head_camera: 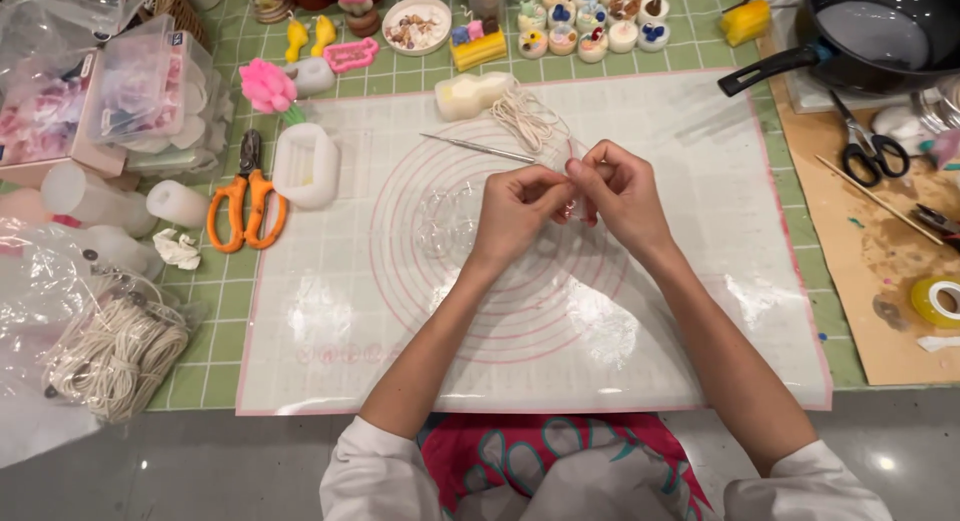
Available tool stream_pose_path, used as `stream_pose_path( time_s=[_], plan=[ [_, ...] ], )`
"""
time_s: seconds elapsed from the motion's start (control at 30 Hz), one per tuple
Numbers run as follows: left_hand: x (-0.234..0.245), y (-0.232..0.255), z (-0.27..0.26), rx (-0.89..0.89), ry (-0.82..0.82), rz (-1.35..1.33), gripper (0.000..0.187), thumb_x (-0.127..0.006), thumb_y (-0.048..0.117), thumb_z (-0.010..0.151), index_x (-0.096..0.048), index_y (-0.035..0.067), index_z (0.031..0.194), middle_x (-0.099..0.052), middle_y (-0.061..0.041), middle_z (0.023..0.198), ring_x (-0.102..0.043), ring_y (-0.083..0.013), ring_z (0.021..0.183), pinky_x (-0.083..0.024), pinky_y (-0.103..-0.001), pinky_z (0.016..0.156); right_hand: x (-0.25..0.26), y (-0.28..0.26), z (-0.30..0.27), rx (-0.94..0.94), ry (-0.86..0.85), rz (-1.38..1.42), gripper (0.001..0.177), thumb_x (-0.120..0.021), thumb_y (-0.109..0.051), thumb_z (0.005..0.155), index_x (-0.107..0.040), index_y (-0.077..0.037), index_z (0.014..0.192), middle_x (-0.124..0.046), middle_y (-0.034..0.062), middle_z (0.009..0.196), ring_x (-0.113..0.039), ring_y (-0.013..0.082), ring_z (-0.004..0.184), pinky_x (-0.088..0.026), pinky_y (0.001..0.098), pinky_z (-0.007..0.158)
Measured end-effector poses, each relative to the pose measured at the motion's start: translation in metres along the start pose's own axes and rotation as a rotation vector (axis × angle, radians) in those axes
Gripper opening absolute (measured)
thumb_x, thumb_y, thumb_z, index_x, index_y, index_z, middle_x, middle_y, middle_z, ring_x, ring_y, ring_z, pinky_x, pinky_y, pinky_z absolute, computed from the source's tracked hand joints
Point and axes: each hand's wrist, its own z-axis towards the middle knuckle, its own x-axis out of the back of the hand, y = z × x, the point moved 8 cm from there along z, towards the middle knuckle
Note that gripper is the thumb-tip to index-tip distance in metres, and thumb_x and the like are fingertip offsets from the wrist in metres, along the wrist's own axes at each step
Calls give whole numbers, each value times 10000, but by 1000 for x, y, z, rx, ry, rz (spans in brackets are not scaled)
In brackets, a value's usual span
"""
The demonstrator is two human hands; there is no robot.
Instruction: Preparing candle wicks by threading them through metal sustainers and cutting them to size for candle production.
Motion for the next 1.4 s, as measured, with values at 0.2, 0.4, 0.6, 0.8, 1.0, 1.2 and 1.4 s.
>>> stream_pose_path(
  time_s=[0.2,0.4,0.6,0.8,1.0,1.2,1.4],
  plan=[
    [0,1,0,8,-87,68,100,-769,55,920,-730,-22,870,-722,-57,741,-648,-77,643,-529,-232,579,-1,-3,-1,-66,-32,-58,187,-662,-185,1035,-580,-44,945,-665,32,726,-581,65,575,-465,234,504],
    [1,9,2,18,-149,2,98,-739,68,938,-740,-9,878,-735,-50,744,-631,-72,614,-501,-226,547,-3,3,-3,-127,-64,40,147,-613,-186,1045,-584,-49,1002,-679,24,768,-633,84,652,-501,245,562],
    [9,-5,5,63,-165,-170,148,-728,144,974,-727,-1,945,-717,-45,749,-638,-81,605,-500,-243,525,-18,-2,-8,-84,-178,65,162,-517,-230,1115,-485,-72,1094,-671,28,871,-620,87,697,-522,260,568],
    [7,6,2,87,-209,-241,181,-700,193,1009,-707,13,987,-713,-44,773,-634,-89,622,-497,-254,552,-19,0,-9,-45,-188,90,164,-494,-237,1130,-462,-76,1120,-639,38,845,-610,105,679,-510,266,569],
    [4,8,1,103,-216,-284,238,-679,254,1030,-684,28,953,-686,-32,758,-611,-88,616,-490,-259,545,-23,-8,-12,-10,-215,50,167,-514,-230,1127,-495,-64,1127,-619,41,874,-603,117,706,-509,269,598],
    [3,5,0,119,-233,-296,244,-674,273,1029,-674,37,966,-672,-25,765,-610,-91,634,-492,-264,560,-22,-6,-11,-34,-212,46,211,-463,-276,1129,-507,-73,1097,-612,33,859,-610,121,706,-514,271,589],
    [0,10,-1,128,-249,-299,205,-644,246,1039,-662,48,993,-667,-21,768,-621,-96,651,-501,-263,579,-19,0,-11,-59,-191,94,243,-445,-300,1148,-509,-75,1082,-604,33,836,-584,123,684,-494,267,577]
  ],
)
